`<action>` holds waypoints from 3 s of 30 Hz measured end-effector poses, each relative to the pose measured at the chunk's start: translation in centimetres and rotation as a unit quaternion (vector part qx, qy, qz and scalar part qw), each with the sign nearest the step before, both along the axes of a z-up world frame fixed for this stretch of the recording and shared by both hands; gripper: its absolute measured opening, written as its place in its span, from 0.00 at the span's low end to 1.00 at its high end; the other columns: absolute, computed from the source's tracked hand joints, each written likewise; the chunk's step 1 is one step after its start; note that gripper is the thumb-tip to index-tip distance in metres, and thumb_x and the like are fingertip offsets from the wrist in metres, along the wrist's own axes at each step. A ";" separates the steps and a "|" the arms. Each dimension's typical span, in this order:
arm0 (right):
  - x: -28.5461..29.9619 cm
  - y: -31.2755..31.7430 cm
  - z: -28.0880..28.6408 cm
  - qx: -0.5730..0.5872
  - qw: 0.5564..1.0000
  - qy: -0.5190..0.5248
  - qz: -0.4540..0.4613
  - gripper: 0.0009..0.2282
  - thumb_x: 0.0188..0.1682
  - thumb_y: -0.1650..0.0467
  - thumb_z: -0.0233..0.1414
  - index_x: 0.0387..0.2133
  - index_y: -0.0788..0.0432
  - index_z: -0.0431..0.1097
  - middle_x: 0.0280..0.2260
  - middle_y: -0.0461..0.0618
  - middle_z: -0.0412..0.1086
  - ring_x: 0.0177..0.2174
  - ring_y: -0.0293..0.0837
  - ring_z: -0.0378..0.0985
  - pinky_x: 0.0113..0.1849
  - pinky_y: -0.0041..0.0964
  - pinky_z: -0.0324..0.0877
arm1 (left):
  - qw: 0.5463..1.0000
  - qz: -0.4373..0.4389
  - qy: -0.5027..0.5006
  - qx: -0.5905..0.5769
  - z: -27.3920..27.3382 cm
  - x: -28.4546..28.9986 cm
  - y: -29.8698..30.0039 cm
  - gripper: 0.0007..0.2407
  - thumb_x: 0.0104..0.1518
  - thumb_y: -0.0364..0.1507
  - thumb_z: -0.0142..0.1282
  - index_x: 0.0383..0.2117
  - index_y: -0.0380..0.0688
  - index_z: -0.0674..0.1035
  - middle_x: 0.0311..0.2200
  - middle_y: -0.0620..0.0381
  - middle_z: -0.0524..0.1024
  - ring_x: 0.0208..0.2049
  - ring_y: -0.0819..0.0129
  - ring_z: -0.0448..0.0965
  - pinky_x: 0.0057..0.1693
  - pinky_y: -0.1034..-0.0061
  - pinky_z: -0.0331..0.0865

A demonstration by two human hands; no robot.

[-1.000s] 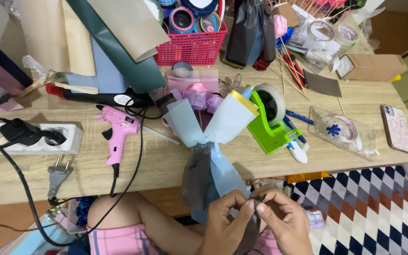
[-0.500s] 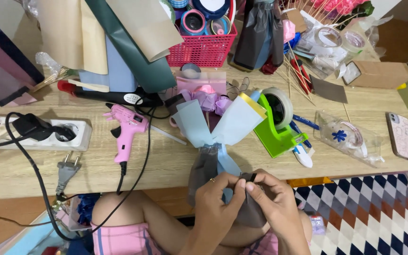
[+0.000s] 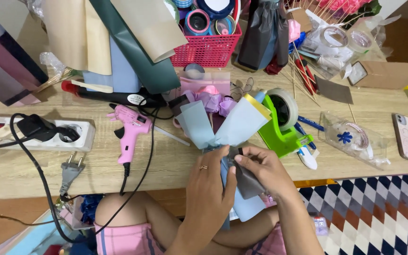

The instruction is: The person wraps a small bouquet of artificial flowers with light blue and brown paper. They secure the wrapping with tape, cut the brown paper with scissors, and add a decorative pink card to the front.

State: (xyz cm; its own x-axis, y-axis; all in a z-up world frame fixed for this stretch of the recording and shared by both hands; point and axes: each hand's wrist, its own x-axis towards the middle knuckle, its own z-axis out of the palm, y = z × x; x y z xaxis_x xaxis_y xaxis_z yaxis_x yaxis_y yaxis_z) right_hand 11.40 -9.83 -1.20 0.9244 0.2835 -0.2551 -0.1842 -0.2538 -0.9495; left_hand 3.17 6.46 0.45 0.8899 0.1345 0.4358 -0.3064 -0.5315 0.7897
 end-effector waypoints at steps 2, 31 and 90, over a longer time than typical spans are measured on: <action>0.6 0.1 -0.9 -0.026 0.999 -0.023 0.021 0.06 0.51 0.69 0.58 0.30 0.59 0.79 0.27 0.45 0.76 0.28 0.36 0.73 0.33 0.31 0.69 | 0.998 0.014 -0.061 0.012 -0.1 0.1 -0.2 0.13 0.67 0.28 0.43 0.52 0.35 0.74 0.48 0.45 0.76 0.49 0.51 0.75 0.56 0.59 0.69; 1.1 0.4 -5.8 -0.008 0.995 -0.081 -0.058 0.04 0.48 0.72 0.61 0.29 0.56 0.72 0.29 0.43 0.72 0.30 0.33 0.71 0.36 0.27 0.67 | 0.954 0.028 -0.026 0.299 -6.3 -0.4 -2.1 0.31 0.56 0.43 0.61 0.61 0.35 0.70 0.65 0.49 0.66 0.65 0.59 0.66 0.65 0.50 0.55; -0.4 -14.7 -4.1 -0.039 0.960 -0.113 -0.254 0.05 0.50 0.69 0.60 0.32 0.56 0.72 0.14 0.36 0.51 0.17 0.32 0.50 0.25 0.28 0.56 | 0.959 0.017 0.005 0.281 -7.4 -0.3 -2.1 0.23 0.62 0.45 0.49 0.58 0.45 0.73 0.67 0.55 0.66 0.69 0.68 0.60 0.64 0.42 0.49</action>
State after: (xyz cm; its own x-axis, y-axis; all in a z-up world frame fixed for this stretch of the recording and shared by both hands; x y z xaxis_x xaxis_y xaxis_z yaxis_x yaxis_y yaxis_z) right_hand 10.96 -24.48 -5.31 0.9725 -0.2305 -0.0330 -0.0937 -0.2578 -0.9616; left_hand 2.90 4.34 -6.92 0.8939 -0.0912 0.4389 -0.2757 -0.8838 0.3779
